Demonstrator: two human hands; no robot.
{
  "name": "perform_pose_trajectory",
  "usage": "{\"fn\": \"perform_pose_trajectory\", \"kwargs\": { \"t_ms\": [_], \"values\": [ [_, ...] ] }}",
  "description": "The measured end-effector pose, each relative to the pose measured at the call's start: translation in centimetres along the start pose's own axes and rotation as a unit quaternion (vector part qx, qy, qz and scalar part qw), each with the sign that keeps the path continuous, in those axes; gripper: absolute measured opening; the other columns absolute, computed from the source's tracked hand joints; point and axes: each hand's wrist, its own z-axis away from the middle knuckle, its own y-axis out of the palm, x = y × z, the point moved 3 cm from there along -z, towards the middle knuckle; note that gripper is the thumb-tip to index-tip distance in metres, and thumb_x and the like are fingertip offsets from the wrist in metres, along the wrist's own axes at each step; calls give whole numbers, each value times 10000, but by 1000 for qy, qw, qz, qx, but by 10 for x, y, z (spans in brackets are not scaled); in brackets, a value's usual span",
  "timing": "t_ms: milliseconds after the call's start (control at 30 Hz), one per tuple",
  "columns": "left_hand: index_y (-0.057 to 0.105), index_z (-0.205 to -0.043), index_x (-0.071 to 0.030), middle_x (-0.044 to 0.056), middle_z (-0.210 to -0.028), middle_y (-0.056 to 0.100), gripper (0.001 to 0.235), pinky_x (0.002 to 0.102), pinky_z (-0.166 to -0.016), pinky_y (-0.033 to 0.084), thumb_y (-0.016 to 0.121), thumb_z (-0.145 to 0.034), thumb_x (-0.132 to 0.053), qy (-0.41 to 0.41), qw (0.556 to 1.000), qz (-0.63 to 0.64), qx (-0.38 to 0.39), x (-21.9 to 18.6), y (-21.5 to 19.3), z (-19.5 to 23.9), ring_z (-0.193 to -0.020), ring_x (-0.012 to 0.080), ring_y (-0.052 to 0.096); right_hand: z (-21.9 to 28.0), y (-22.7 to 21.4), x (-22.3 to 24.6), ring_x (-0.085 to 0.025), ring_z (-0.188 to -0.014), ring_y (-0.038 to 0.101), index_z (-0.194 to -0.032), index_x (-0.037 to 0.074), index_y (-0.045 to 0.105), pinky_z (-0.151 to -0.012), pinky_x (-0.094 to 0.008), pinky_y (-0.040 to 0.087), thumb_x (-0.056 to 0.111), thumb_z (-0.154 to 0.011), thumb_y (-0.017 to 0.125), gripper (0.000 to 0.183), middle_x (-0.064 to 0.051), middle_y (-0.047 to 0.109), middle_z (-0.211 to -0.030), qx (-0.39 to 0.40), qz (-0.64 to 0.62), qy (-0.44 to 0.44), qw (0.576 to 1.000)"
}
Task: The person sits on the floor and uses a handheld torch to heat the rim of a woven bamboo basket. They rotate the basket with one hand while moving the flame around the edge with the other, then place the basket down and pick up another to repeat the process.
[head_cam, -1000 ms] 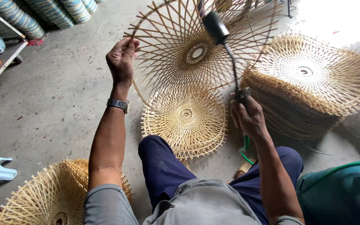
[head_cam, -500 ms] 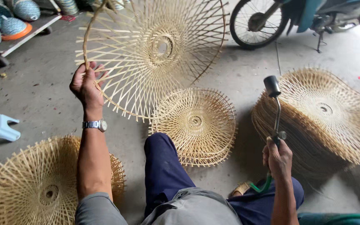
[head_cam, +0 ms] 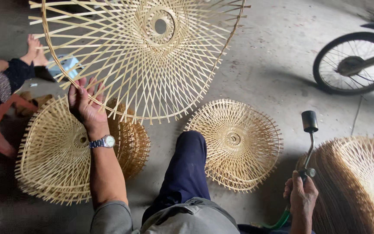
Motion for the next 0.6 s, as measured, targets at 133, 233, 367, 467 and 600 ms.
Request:
{"fn": "perform_pose_trajectory", "kwargs": {
  "t_ms": [133, 233, 367, 467, 600],
  "values": [
    [507, -1456, -35, 162, -1409, 623, 444, 573, -989, 635, 659, -1049, -126, 35, 998, 7, -53, -34, -38, 15, -1241, 390, 667, -14, 11, 2, -122, -517, 497, -938, 32, 576, -435, -289, 397, 240, -1070, 629, 252, -58, 569, -715, 29, -6, 6, 1000],
    [485, -1488, -43, 173, -1455, 609, 451, 554, -1024, 611, 626, -1065, -111, 52, 996, 11, -76, -56, -63, 26, -1264, 391, 656, -24, 15, -5, -131, -519, 497, -943, 27, 579, -438, -292, 395, 239, -1082, 625, 258, -62, 570, -715, 43, 20, 3, 999],
    [463, -1500, -47, 190, -1483, 584, 456, 574, -1060, 615, 588, -1065, -99, 70, 990, 29, -117, -71, -94, 31, -1313, 404, 630, -44, 19, -28, -140, -521, 497, -939, -6, 569, -443, -299, 390, 242, -1116, 626, 310, -67, 566, -709, 77, 11, -31, 996],
    [445, -1514, -57, 186, -1509, 549, 491, 582, -1067, 597, 597, -1047, -85, 95, 987, 53, -122, -72, -116, 33, -1337, 399, 599, -65, 21, -52, -182, -498, 495, -927, -22, 572, -441, -335, 402, 225, -1113, 613, 312, -106, 567, -690, 77, 17, -52, 996],
    [433, -1524, -50, 184, -1529, 515, 507, 577, -1059, 578, 609, -1055, -127, 108, 983, 68, -134, -73, -144, 40, -1333, 411, 581, -94, 23, -72, -220, -450, 469, -869, -15, 526, -420, -367, 401, 281, -1144, 562, 407, -137, 513, -577, 125, 12, -39, 991]
  ]
}}
